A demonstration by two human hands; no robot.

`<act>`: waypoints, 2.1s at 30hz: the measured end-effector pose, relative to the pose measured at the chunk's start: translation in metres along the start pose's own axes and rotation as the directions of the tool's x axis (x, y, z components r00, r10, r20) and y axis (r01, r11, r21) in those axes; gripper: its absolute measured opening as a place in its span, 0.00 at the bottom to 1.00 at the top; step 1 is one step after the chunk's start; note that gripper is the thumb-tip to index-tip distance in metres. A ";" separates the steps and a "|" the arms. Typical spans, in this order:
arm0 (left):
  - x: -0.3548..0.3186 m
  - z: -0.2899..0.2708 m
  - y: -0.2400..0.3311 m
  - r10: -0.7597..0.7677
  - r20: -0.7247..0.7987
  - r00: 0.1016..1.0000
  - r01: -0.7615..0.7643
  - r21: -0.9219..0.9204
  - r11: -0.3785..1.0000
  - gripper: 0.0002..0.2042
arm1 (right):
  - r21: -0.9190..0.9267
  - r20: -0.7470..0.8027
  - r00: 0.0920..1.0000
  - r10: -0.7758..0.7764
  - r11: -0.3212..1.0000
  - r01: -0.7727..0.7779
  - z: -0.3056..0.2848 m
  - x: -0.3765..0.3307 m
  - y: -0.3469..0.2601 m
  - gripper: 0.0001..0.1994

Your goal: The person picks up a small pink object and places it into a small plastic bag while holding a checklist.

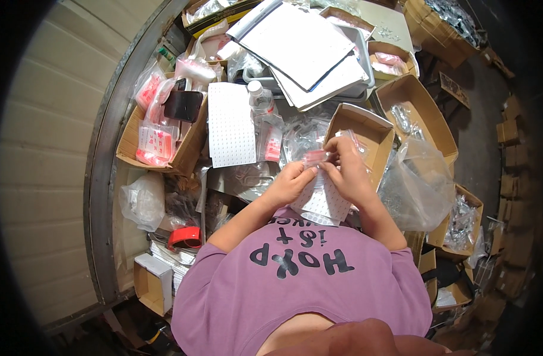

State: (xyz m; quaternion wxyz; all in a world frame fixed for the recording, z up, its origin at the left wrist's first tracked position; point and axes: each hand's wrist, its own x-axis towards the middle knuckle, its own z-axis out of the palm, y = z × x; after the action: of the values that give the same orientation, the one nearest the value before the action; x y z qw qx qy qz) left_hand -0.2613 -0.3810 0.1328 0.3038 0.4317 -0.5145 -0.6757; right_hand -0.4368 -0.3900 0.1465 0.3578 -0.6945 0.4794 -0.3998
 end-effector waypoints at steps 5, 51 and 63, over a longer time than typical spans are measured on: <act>0.000 0.002 -0.004 0.119 -0.038 0.992 -0.120 -0.017 0.993 0.11 | 0.024 -0.060 0.992 0.110 0.994 -0.109 -0.010 0.005 0.002 0.20; 0.003 -0.006 -0.008 0.017 0.064 0.998 -0.011 -0.079 0.997 0.14 | -0.031 0.053 0.998 0.038 0.999 -0.037 -0.009 0.001 -0.011 0.11; 0.003 -0.001 -0.012 0.172 0.116 0.978 -0.172 -0.011 0.985 0.14 | 0.147 0.082 0.989 0.125 0.980 -0.136 -0.021 0.004 -0.004 0.14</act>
State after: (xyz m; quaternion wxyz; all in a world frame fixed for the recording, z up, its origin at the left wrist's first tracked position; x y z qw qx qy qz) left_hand -0.2614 -0.3802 0.1200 0.3306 0.3452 -0.5663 -0.6714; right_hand -0.4528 -0.3950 0.1595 0.4525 -0.6463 0.4785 -0.3855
